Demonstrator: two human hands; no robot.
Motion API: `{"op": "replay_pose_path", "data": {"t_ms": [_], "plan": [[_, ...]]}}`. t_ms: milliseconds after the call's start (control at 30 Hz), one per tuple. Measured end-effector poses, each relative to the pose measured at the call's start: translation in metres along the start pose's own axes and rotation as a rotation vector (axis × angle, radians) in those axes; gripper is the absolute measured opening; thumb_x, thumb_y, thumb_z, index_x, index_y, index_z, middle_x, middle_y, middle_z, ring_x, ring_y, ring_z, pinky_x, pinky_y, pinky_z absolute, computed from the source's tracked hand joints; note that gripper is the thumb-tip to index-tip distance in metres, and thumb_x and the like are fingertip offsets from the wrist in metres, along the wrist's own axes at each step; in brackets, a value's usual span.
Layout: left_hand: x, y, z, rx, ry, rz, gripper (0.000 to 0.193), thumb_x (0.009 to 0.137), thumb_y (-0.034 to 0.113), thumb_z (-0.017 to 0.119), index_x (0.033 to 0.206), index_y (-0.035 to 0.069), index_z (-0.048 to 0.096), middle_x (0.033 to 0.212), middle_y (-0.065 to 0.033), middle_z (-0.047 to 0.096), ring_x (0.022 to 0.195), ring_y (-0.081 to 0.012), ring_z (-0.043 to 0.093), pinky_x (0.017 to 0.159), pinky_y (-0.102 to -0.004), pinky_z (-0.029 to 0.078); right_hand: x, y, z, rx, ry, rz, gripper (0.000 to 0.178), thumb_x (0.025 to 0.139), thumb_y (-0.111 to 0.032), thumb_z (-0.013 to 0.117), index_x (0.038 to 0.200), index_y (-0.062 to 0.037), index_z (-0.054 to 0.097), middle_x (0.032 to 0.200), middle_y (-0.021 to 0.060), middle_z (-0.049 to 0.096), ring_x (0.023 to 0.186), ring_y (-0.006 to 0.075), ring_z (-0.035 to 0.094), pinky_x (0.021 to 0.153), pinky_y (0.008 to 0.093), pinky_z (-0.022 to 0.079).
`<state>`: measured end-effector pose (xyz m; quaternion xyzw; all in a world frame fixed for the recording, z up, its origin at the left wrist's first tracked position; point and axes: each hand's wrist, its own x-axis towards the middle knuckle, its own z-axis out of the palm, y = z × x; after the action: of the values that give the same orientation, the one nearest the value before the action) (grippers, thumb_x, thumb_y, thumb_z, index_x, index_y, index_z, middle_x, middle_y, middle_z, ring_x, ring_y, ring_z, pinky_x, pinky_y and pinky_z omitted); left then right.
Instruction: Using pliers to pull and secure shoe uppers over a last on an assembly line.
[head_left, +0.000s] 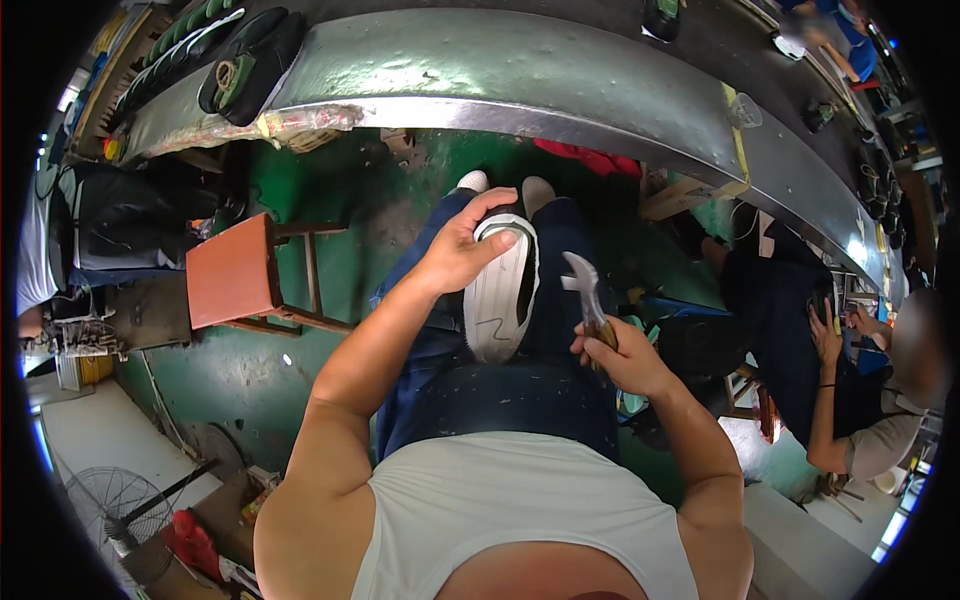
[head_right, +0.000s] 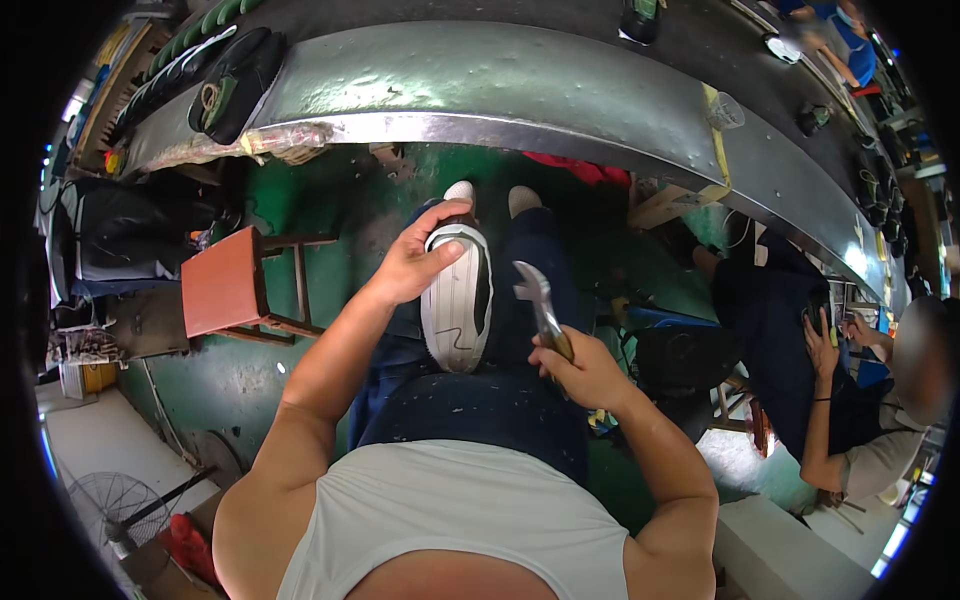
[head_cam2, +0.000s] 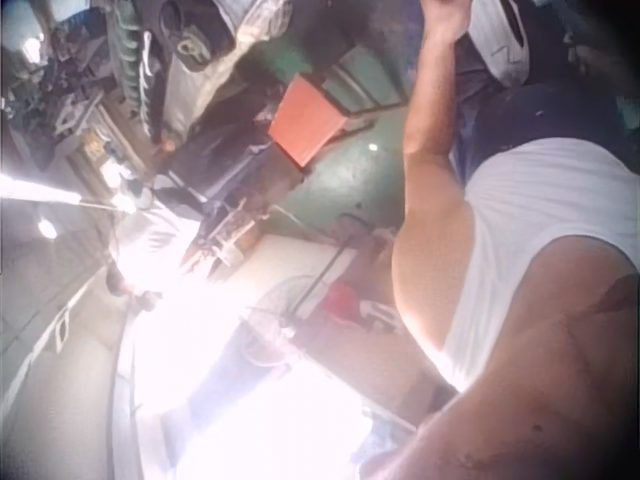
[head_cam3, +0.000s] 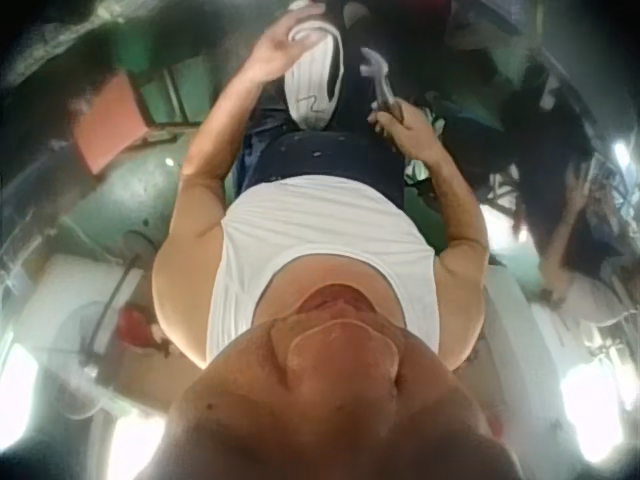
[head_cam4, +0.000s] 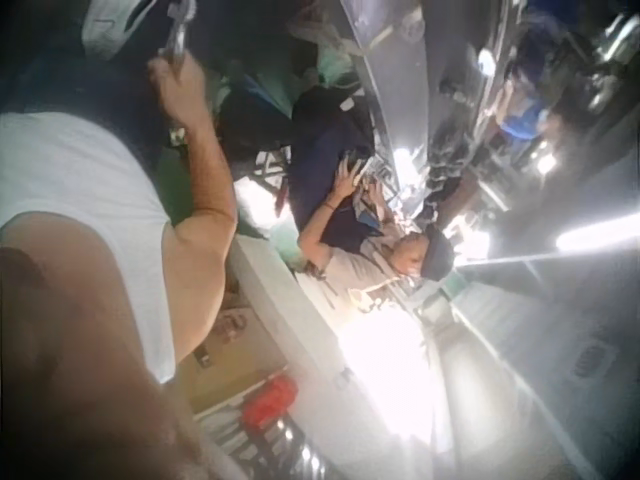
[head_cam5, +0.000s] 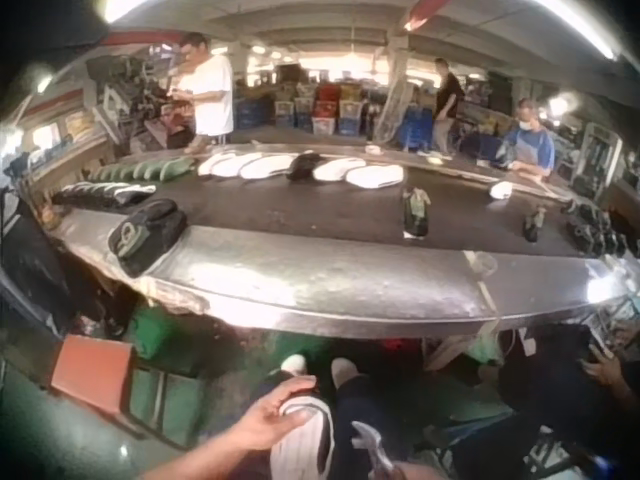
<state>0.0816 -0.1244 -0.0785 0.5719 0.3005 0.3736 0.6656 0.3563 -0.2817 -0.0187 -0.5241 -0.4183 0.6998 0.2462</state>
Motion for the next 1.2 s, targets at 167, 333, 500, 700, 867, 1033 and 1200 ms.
{"op": "replay_pose_path", "data": {"t_ms": [167,333,500,700,867,1033,1200], "plan": [[-0.006,0.011,-0.009,0.085,-0.097,0.010,0.055,0.101,0.024,0.063,0.147,0.005,0.040,0.149,-0.0108,0.041,0.141,-0.0207,0.037,0.116,-0.0337,0.029,0.026,-0.015,0.029,-0.180,-0.026,-0.169,0.035,0.100,-0.022,0.059,0.125,0.0020,0.059,0.094,0.0041,0.069,0.079,0.0118,0.066,0.072,0.0286,0.052],[-0.011,0.018,-0.019,0.230,-0.105,0.037,0.056,0.104,0.030,0.056,0.149,0.004,0.038,0.154,-0.0152,0.037,0.145,-0.0256,0.033,0.119,-0.0365,0.025,0.053,-0.037,0.036,0.143,-0.140,-0.099,0.030,0.102,-0.019,0.055,0.124,0.0012,0.058,0.099,0.0065,0.066,0.094,0.0140,0.062,0.089,0.0331,0.050],[-0.013,0.014,-0.029,0.370,-0.006,-0.045,0.052,0.102,0.026,0.058,0.147,0.004,0.044,0.151,-0.0166,0.046,0.141,-0.0271,0.042,0.116,-0.0367,0.031,0.079,-0.051,0.025,0.001,-0.176,0.074,0.023,0.102,-0.021,0.054,0.113,-0.0015,0.060,0.092,0.0047,0.065,0.081,0.0137,0.062,0.075,0.0316,0.053],[-0.010,-0.016,-0.046,0.212,0.103,-0.021,0.046,0.099,0.014,0.063,0.142,0.004,0.051,0.142,-0.0131,0.056,0.132,-0.0216,0.050,0.112,-0.0337,0.038,0.127,0.006,0.032,-0.708,0.192,-0.397,0.026,0.099,-0.023,0.059,0.109,0.0006,0.059,0.089,0.0207,0.066,0.081,0.0377,0.066,0.075,0.0440,0.053],[-0.008,0.000,-0.067,-0.049,-0.088,-0.248,0.047,0.098,0.010,0.063,0.144,0.006,0.052,0.138,-0.0060,0.056,0.127,-0.0161,0.051,0.110,-0.0303,0.038,0.120,0.002,0.041,-0.802,0.193,-0.372,0.028,0.097,-0.021,0.059,0.114,0.0016,0.055,0.101,0.0250,0.064,0.091,0.0451,0.064,0.080,0.0509,0.051],[-0.007,-0.002,-0.048,-0.013,0.103,-0.337,0.045,0.098,0.011,0.064,0.142,0.005,0.054,0.134,-0.0045,0.059,0.119,-0.0118,0.053,0.104,-0.0282,0.043,0.106,-0.048,0.039,-0.954,0.102,-0.124,0.025,0.097,-0.020,0.060,0.106,0.0035,0.056,0.098,0.0249,0.067,0.088,0.0438,0.065,0.078,0.0497,0.052],[-0.002,-0.007,-0.046,0.011,0.197,-0.331,0.045,0.097,0.016,0.067,0.139,0.005,0.056,0.126,-0.0083,0.064,0.112,-0.0126,0.057,0.100,-0.0281,0.045,0.093,-0.078,0.028,-0.425,-0.070,0.019,0.029,0.098,-0.025,0.060,0.102,0.0043,0.057,0.085,0.0238,0.067,0.082,0.0445,0.065,0.074,0.0455,0.051]]}}
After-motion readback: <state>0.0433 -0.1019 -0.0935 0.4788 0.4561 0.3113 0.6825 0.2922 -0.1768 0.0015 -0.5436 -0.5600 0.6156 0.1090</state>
